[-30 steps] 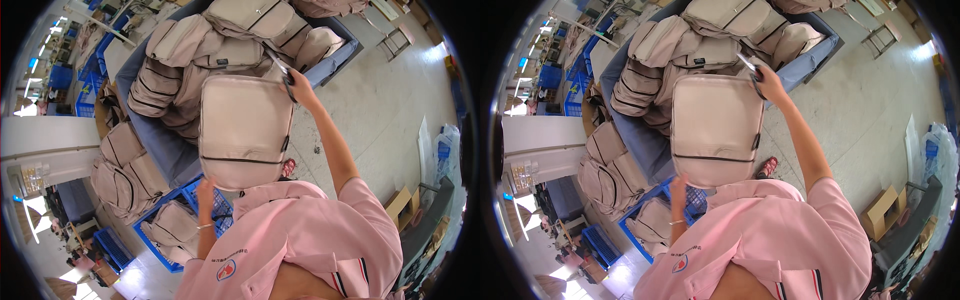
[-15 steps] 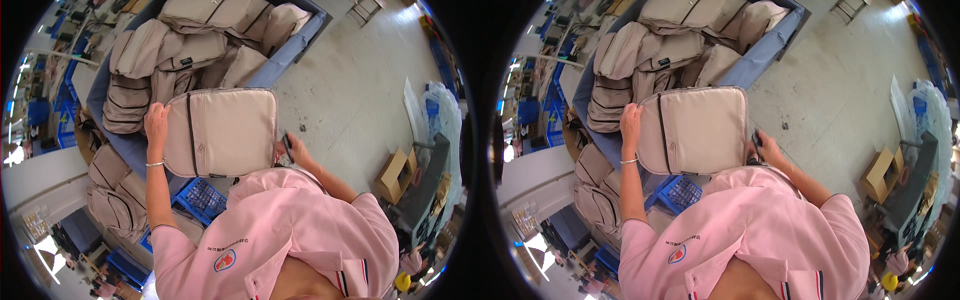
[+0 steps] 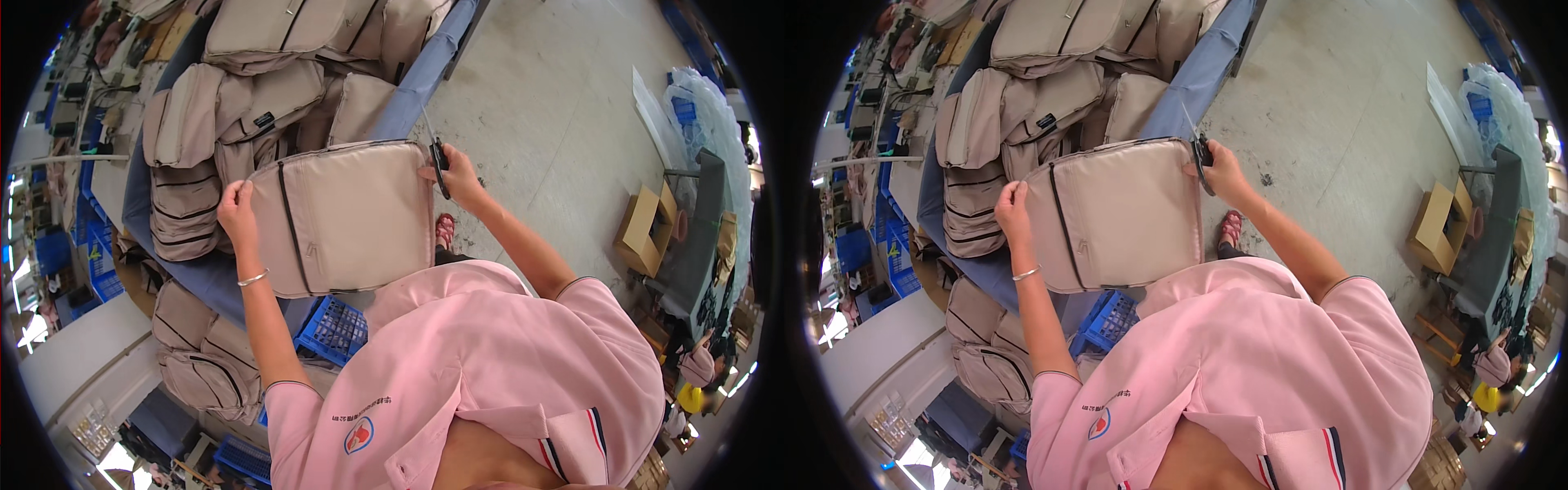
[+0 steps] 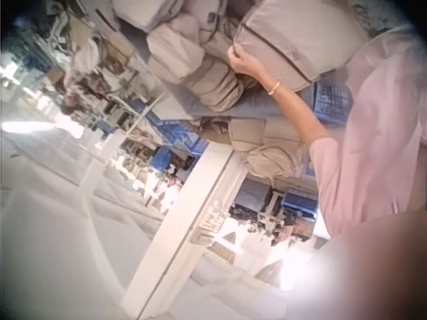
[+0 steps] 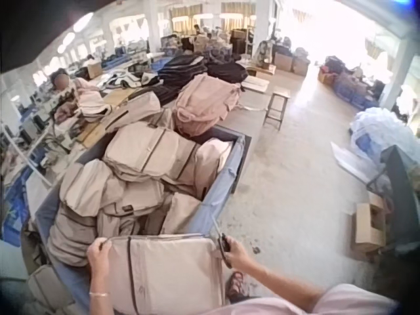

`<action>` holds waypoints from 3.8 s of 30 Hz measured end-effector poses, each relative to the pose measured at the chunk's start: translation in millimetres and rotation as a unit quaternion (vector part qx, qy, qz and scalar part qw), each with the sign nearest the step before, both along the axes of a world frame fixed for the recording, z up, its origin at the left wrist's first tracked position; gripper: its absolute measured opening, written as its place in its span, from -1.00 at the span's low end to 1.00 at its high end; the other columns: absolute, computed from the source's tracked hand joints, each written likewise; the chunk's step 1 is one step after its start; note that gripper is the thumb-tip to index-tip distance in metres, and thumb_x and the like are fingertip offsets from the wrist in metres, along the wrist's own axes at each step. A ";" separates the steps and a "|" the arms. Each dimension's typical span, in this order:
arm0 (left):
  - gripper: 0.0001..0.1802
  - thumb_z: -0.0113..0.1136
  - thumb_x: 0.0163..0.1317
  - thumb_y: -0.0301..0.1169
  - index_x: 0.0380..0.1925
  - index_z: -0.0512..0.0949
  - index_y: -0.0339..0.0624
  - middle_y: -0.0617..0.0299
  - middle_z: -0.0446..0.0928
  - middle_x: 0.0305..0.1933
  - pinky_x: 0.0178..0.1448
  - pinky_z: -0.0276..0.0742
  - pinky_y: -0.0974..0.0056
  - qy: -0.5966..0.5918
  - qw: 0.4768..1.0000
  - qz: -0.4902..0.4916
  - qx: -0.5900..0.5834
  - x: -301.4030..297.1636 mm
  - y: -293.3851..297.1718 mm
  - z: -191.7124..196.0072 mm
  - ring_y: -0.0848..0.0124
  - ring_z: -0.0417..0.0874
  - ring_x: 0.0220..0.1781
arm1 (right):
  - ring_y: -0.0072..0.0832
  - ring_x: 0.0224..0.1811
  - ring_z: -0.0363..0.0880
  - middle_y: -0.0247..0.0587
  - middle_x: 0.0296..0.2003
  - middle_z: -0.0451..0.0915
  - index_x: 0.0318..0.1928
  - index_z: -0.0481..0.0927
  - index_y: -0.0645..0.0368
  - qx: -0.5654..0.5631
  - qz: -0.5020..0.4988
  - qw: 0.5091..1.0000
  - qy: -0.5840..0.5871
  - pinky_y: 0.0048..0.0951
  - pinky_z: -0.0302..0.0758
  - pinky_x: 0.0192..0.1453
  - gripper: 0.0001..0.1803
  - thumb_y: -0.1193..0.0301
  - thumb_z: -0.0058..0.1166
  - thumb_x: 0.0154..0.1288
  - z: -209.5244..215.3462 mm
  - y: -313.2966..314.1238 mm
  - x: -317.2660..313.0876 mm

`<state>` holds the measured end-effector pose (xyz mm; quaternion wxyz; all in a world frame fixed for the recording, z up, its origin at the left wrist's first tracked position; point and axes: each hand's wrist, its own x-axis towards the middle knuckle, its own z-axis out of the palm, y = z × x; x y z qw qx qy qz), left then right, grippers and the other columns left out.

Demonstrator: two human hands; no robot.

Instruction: Use scissors to trim excess threads or materials from manufactured backpack components before placing them in a bin.

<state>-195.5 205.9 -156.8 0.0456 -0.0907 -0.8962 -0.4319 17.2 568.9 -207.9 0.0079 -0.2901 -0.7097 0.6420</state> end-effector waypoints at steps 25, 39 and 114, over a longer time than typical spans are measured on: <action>-0.82 0.31 0.24 -0.37 -0.30 0.66 -0.29 0.28 0.64 -0.43 -0.21 0.49 0.41 -0.056 0.986 -0.105 0.120 -28.1 65.5 -43.4 0.55 0.57 -0.38 | -0.02 0.02 0.54 0.07 -0.04 0.51 -0.03 0.47 0.31 0.398 0.266 0.874 -0.086 -0.10 0.53 -0.02 -0.41 0.02 0.24 0.21 45.5 -4.9 27.1; -0.81 0.33 0.23 -0.35 -0.30 0.66 -0.29 0.27 0.65 -0.41 -0.22 0.52 0.40 -0.066 0.988 -0.092 0.104 -31.9 68.1 -54.3 0.53 0.59 -0.40 | 0.01 -0.24 0.65 0.08 -0.24 0.59 -0.16 0.48 0.34 0.406 0.278 0.867 -0.076 -0.08 0.60 -0.16 -0.35 -0.10 0.21 0.23 34.5 -34.3 3.1; -0.80 0.39 0.10 -0.47 -0.23 0.69 -0.16 0.21 0.62 -0.30 -0.17 0.53 0.31 -0.195 0.946 -0.249 0.070 251.9 85.7 -9.3 0.29 0.66 -0.26 | -0.46 -0.57 0.46 -0.34 -0.59 0.41 -0.27 0.53 0.26 0.059 0.035 0.997 -0.027 -0.38 0.41 -0.44 -0.49 -0.01 0.22 0.32 27.9 -0.5 82.7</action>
